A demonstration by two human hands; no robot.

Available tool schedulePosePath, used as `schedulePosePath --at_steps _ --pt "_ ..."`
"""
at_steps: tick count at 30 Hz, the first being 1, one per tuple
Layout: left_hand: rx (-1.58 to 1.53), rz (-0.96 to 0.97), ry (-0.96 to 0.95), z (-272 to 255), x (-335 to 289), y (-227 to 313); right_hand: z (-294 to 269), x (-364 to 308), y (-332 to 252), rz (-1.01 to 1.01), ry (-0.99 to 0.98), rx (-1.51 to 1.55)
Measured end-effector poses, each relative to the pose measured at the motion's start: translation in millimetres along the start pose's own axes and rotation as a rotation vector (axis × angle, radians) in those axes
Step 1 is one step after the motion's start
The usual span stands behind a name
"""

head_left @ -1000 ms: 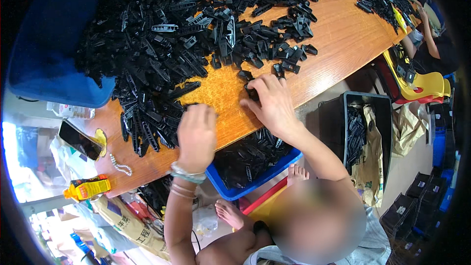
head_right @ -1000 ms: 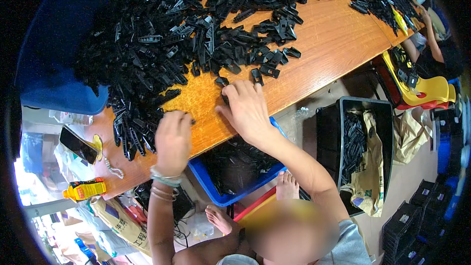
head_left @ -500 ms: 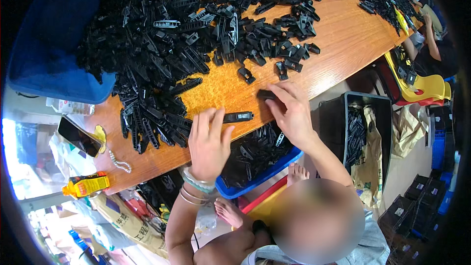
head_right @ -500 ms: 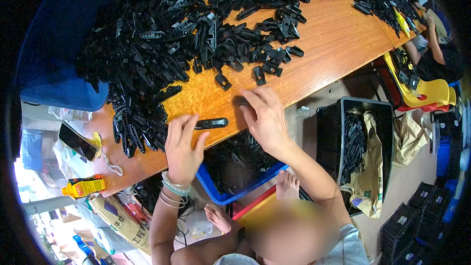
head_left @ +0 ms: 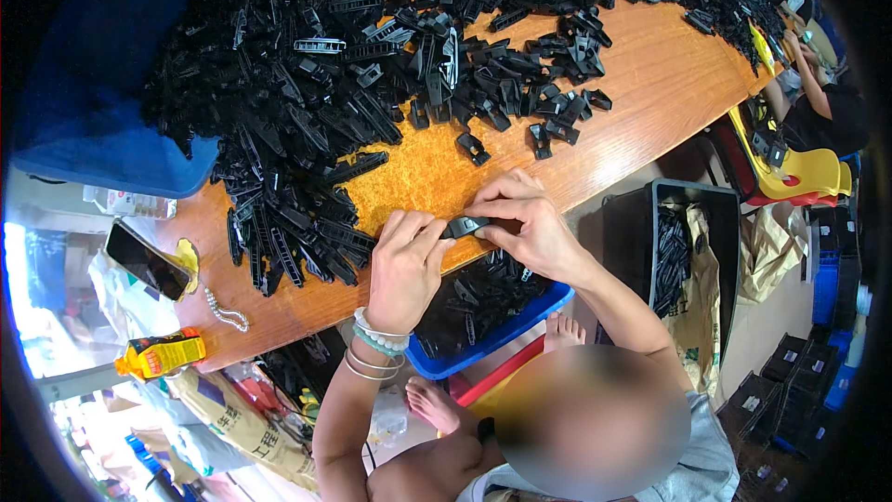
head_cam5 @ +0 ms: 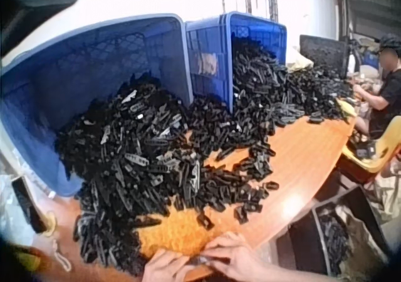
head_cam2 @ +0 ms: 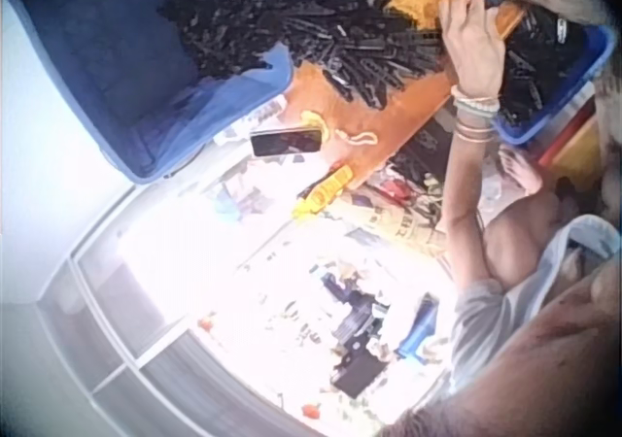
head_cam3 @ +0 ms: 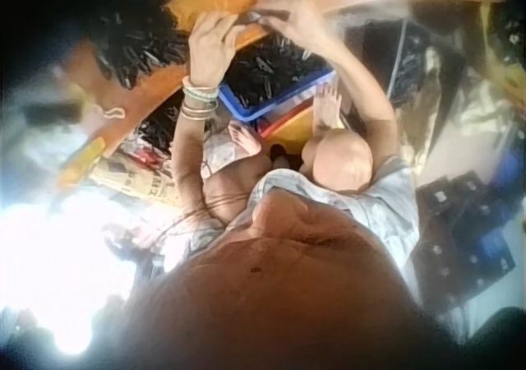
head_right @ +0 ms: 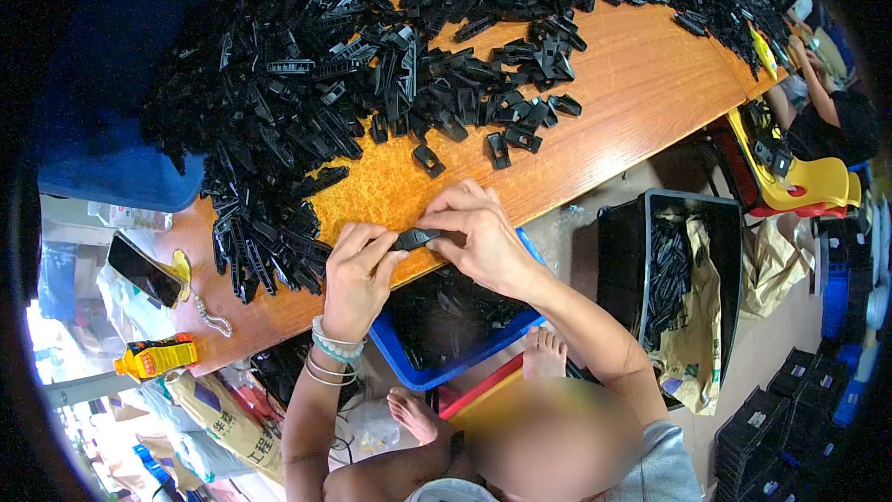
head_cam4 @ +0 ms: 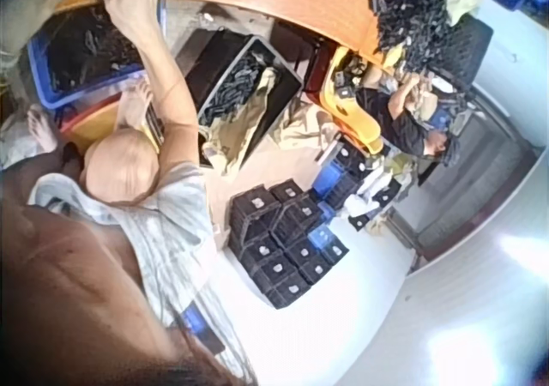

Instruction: The person assembles small black plastic components by snapping them together by hand, then sorts the assembled components into a blue bin.

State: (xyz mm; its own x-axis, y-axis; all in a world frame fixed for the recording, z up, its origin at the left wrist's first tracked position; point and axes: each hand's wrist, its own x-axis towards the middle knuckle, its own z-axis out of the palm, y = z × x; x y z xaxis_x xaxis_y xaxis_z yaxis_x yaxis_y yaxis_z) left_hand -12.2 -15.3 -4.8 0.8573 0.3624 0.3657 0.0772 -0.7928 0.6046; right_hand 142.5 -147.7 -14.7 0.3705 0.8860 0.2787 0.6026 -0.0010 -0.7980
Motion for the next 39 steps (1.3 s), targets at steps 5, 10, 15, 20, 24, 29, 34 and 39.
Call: schedulePosePath --at_steps 5,10,15,20,24,29,34,39 --pt "-0.078 -0.047 -0.120 -16 9 -1 -8 -1 5 0.057 -0.107 0.092" --pt "0.522 0.061 0.083 -37 44 -26 -32 16 6 0.013 -0.066 0.118" --pt "0.777 0.146 0.014 -3 49 -30 6 51 17 -0.077 0.290 -0.525" --pt "0.468 0.235 -0.008 24 10 4 9 42 0 0.237 0.246 0.060" --pt "0.317 0.068 0.190 5 11 13 -5 16 9 0.033 0.315 0.005" --pt "0.031 -0.152 0.060 -8 17 -7 -9 18 5 0.102 0.184 0.044" --pt "0.018 -0.158 0.082 -7 17 -10 -9 22 14 0.016 0.026 0.095" --pt "-0.043 -0.138 0.066 -8 19 -15 -16 30 21 0.018 -0.047 0.098"
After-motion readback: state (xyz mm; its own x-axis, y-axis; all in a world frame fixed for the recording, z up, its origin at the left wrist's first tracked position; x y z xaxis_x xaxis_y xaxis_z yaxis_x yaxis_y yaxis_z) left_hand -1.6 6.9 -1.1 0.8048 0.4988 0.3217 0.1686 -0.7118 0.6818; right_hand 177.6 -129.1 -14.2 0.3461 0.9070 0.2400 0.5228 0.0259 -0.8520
